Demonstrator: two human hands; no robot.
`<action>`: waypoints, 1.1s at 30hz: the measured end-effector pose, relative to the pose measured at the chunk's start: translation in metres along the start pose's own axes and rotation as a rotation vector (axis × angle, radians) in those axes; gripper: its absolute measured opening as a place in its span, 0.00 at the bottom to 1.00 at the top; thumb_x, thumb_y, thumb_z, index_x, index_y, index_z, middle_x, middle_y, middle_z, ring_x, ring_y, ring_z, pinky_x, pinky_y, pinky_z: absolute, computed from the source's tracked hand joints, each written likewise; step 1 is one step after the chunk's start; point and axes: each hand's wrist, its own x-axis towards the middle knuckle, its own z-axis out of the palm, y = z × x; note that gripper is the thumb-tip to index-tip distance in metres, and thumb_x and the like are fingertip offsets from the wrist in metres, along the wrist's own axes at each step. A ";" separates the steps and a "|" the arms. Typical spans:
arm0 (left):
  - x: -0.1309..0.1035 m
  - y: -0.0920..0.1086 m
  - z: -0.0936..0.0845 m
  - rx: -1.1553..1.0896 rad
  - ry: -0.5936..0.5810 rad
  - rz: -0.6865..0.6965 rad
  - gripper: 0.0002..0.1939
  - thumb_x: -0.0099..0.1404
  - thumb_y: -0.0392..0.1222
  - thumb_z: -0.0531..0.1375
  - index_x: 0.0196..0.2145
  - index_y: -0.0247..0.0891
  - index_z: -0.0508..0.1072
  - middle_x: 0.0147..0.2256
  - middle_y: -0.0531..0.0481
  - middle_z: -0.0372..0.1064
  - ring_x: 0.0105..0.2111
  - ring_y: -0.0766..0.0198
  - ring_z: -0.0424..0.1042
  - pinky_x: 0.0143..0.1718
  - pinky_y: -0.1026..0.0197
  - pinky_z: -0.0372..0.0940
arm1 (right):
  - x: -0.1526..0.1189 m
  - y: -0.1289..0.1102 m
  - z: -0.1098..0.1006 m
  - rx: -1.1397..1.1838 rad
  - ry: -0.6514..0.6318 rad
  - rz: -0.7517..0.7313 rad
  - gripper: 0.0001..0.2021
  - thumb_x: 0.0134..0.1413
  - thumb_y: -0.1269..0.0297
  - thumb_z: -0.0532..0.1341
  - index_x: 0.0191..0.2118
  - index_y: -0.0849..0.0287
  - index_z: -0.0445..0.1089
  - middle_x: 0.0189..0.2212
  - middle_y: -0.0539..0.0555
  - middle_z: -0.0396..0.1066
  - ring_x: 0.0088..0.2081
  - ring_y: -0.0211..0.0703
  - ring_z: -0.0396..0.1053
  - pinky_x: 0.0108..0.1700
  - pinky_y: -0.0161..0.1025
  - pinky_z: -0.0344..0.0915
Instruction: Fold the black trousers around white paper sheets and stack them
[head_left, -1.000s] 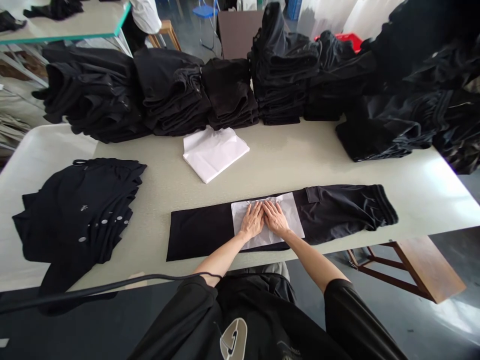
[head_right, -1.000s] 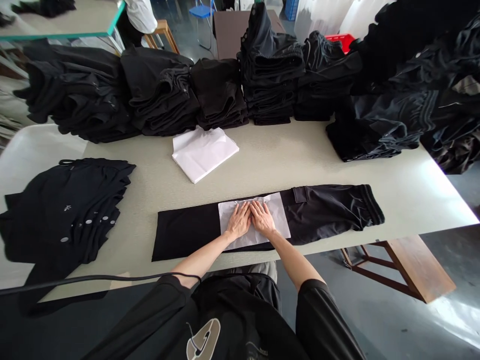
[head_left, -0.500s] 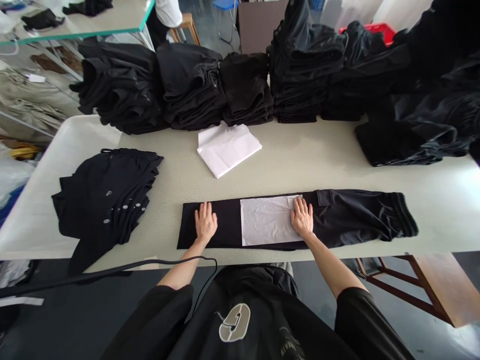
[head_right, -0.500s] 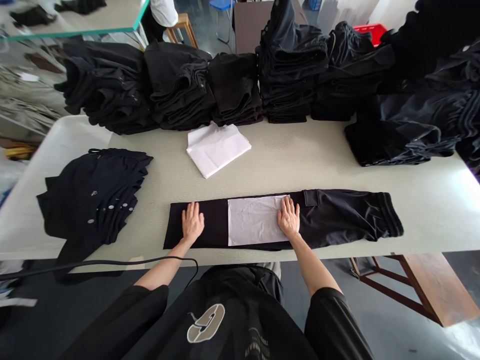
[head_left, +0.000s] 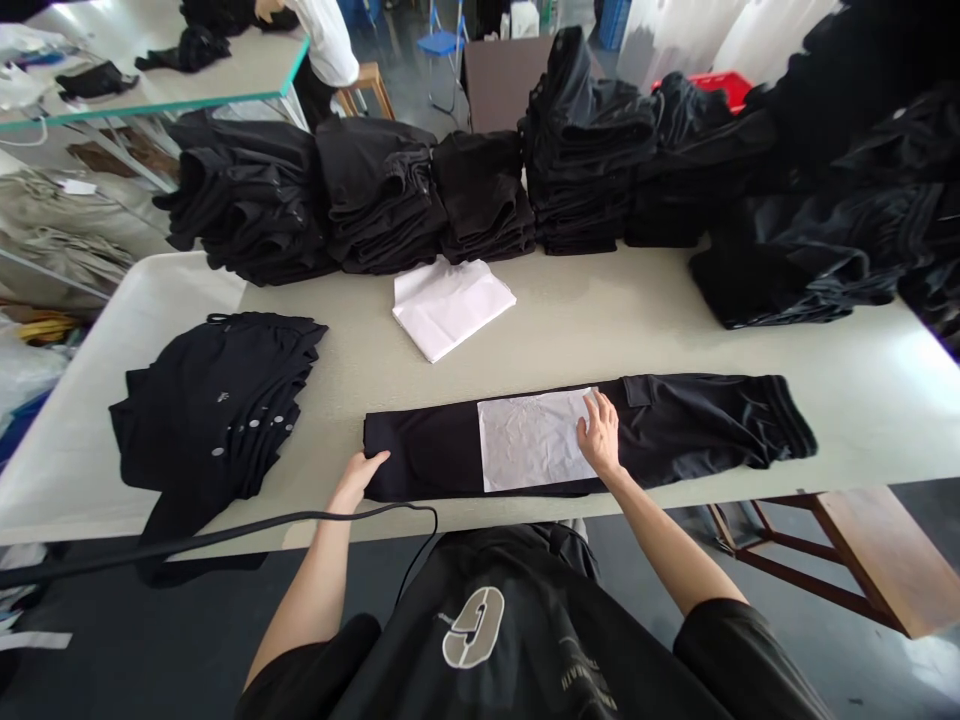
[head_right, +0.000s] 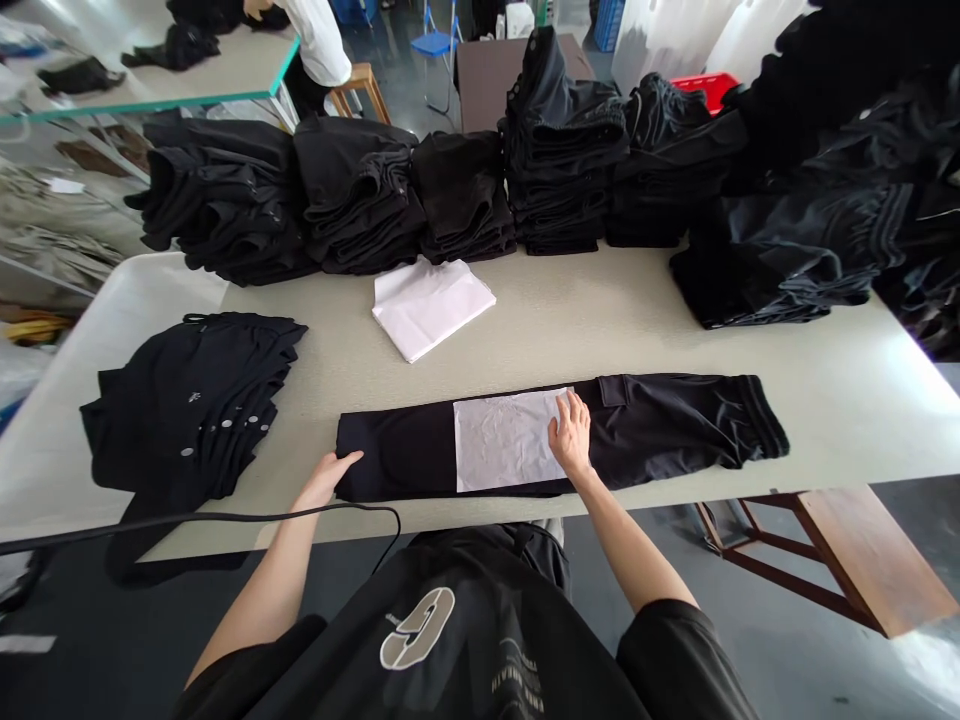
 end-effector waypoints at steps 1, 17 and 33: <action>-0.004 0.009 -0.006 -0.034 -0.049 0.035 0.21 0.60 0.48 0.62 0.48 0.34 0.76 0.51 0.36 0.79 0.53 0.44 0.77 0.55 0.48 0.70 | -0.002 -0.004 -0.004 0.070 0.013 0.023 0.23 0.66 0.64 0.51 0.63 0.61 0.66 0.65 0.67 0.63 0.68 0.58 0.58 0.67 0.62 0.57; -0.147 0.177 0.230 -0.040 -0.971 0.743 0.42 0.65 0.43 0.65 0.72 0.42 0.54 0.60 0.34 0.70 0.55 0.52 0.76 0.55 0.47 0.71 | -0.023 0.044 -0.039 1.203 -0.422 0.959 0.28 0.65 0.38 0.50 0.48 0.57 0.74 0.41 0.61 0.81 0.44 0.53 0.79 0.48 0.50 0.77; -0.098 0.109 0.255 0.664 0.074 0.827 0.26 0.66 0.32 0.58 0.62 0.37 0.68 0.55 0.36 0.67 0.56 0.47 0.68 0.54 0.47 0.67 | -0.013 0.063 -0.027 0.300 -0.312 0.537 0.23 0.54 0.62 0.56 0.55 0.60 0.68 0.45 0.61 0.77 0.47 0.54 0.75 0.52 0.50 0.70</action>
